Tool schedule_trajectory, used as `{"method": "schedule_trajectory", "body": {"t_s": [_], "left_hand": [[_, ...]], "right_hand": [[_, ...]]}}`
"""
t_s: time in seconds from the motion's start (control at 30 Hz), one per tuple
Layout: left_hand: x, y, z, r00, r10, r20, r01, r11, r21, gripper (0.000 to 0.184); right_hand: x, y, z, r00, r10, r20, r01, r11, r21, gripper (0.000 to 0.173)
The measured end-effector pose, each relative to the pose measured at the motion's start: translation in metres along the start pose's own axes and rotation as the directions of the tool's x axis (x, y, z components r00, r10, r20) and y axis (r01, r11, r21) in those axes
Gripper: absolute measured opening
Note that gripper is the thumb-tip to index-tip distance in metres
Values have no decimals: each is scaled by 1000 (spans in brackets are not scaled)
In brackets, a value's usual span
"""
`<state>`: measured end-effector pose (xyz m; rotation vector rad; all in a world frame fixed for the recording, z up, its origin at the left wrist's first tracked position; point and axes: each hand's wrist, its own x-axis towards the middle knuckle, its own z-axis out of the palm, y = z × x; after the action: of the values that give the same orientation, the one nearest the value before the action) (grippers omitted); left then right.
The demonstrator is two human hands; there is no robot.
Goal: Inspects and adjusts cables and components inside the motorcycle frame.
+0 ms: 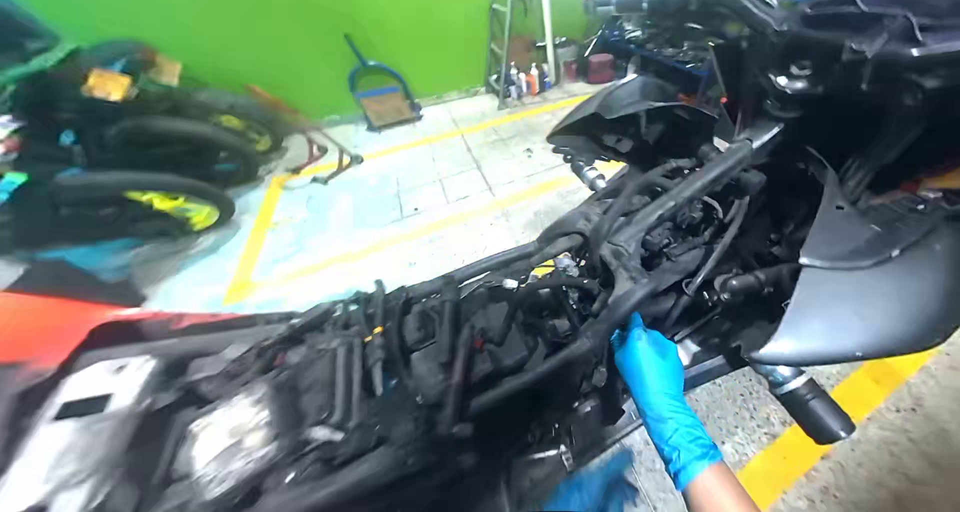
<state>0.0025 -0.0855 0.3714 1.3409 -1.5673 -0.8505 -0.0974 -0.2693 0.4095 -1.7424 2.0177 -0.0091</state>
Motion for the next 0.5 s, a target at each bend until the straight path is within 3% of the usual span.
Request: {"method": "schedule_trajectory", "body": {"t_s": [0.1,0.2,0.3,0.43,0.5], "left_hand": [[54,14,-53,973,-170,-154,189,975,120,34],[110,4,-85,932,-338,-128,359,909,210,38],[163,-5,-89,889,-456,26,437,865,245,39],[212,-13,-81,712,-626,317,513,773,375,44],[223,-13,-75,670,-618,411,488,784,384,45]], "right_hand": [[-1,-10,1,996,76,36,-79,993,88,40],[3,-13,9,995,92,26,-96,972,214,36],[11,-9,18,988,151,-22,-129,906,404,33],[6,-17,15,952,296,-84,-169,732,660,20],[10,-22,12,940,336,-49,-171,593,786,23]]}}
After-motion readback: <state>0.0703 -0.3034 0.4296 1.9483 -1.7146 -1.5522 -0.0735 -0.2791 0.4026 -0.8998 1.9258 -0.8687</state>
